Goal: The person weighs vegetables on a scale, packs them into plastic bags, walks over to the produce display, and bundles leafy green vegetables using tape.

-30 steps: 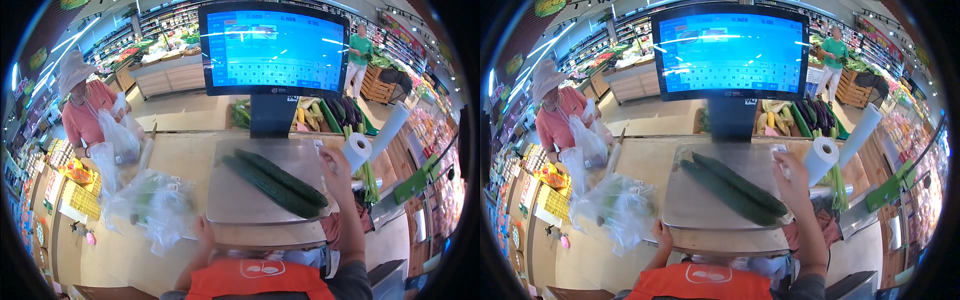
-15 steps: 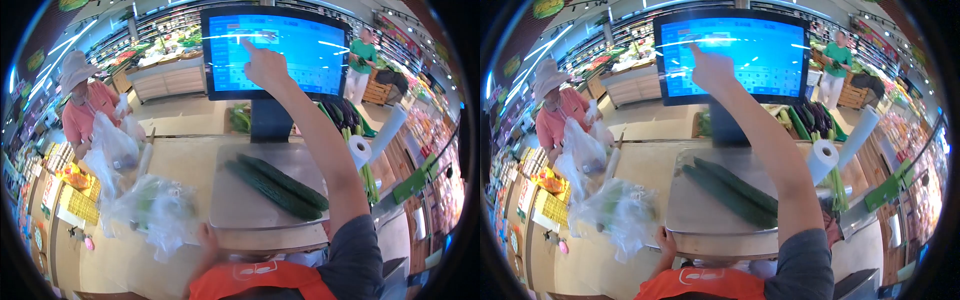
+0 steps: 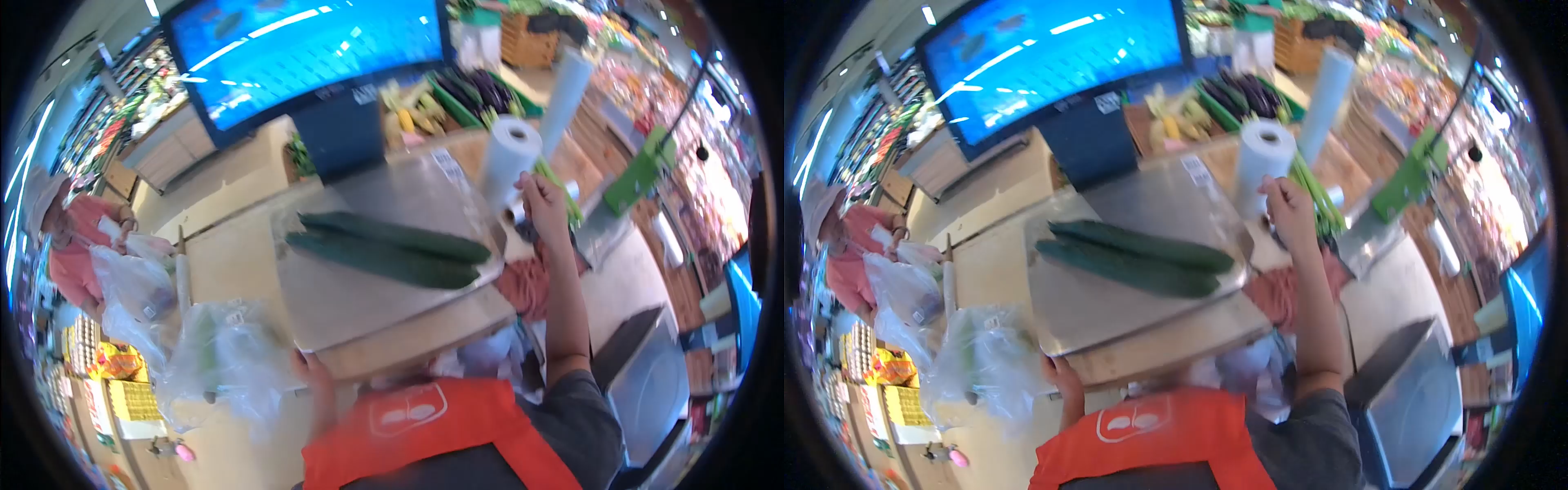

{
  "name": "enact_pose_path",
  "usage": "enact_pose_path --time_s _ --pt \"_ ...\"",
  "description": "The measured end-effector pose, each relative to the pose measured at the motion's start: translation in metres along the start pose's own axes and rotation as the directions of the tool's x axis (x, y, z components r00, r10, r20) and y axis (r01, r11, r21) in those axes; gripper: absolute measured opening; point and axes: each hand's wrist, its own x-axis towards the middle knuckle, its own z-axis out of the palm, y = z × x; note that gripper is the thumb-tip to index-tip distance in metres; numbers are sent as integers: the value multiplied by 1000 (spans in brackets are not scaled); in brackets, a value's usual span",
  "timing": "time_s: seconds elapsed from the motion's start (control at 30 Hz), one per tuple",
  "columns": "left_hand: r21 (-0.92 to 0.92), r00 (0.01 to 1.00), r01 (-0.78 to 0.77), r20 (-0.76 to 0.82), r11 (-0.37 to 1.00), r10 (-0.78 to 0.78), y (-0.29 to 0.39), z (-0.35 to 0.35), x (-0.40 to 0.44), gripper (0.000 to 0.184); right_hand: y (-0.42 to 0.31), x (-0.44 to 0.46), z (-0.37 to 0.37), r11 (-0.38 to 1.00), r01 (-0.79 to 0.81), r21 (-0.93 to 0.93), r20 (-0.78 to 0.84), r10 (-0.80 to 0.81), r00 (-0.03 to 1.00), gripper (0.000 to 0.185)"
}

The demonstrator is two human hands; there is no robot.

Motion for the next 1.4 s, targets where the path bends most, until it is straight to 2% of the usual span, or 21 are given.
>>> enact_pose_path --time_s 0.1,0.13,0.17,0.33,0.5,0.53,0.6,0.63,0.67,0.7,0.77,0.8,0.83,0.9,0.93,1.03,1.1,1.13,1.2,1.27,1.4 --pt "-117 985 171 3 978 -172 28 -15 -2 30 64 -54 -8 986 -76 150 -153 99 983 27" --pt "-168 971 235 0 957 -238 50 -17 -1 29 70 -75 -3 938 -218 270 -134 261 956 30" --pt "-148 992 115 -30 982 -121 62 -22 0 30 105 -86 -6 977 -171 129 -67 181 981 41" --pt "230 835 -362 -352 903 424 108 -60 34 22 107 -121 20 890 -140 435 -11 161 987 67" --pt "319 733 -77 -625 945 270 120 -115 64 36 125 -112 30 990 -52 129 -45 59 997 60" --pt "-64 826 -47 -563 997 3 112 -128 64 38 117 -114 36 981 -76 177 -75 90 993 55" --pt "-156 869 208 -423 966 -255 113 -134 60 45 127 -118 43 950 40 309 -208 27 978 45" --pt "-196 866 313 -343 929 -364 99 -141 63 57 170 -109 26 983 177 -50 -268 -184 946 40" --pt "-219 847 418 -257 881 -466 85 -148 68 69 141 -108 23 908 110 -404 -375 -274 885 36" --pt "-264 863 407 -203 874 -463 89 -138 73 75 124 -109 11 935 7 -353 -471 -185 863 31" --pt "-295 859 404 -204 866 -469 98 -139 88 55 89 -111 -12 964 -173 -204 -636 4 772 24" --pt "-329 850 430 -166 840 -500 106 -134 100 47 79 -113 -18 999 47 1 -630 -35 776 22" --pt "-368 840 455 -125 811 -528 106 -136 106 40 28 -112 -4 983 38 177 -695 97 712 26" --pt "-430 886 433 43 792 -461 75 -151 101 29 29 -113 -27 945 328 20 -603 -250 758 30" --pt "-458 904 420 131 783 -408 68 -156 100 24 10 -115 -12 941 324 -95 -540 -322 778 32" --pt "-375 896 427 52 823 -441 75 -148 70 10 -43 -134 57 874 409 -263 -273 -474 837 37" --pt "-424 900 412 53 807 -432 71 -155 65 8 -110 -152 148 941 43 -336 -137 -94 986 44" --pt "-447 903 404 58 798 -425 69 -158 66 7 -88 -151 184 980 103 169 218 -139 966 47" --pt "-397 917 390 87 831 -389 74 -160 71 7 -147 -164 279 886 -79 458 597 -240 765 44" --pt "-425 926 376 138 824 -352 81 -160 79 9 -161 -153 362 939 -131 318 808 -196 556 40" --pt "-494 916 401 238 771 -324 81 -161 85 9 -123 -143 503 995 42 86 893 -95 440 48"
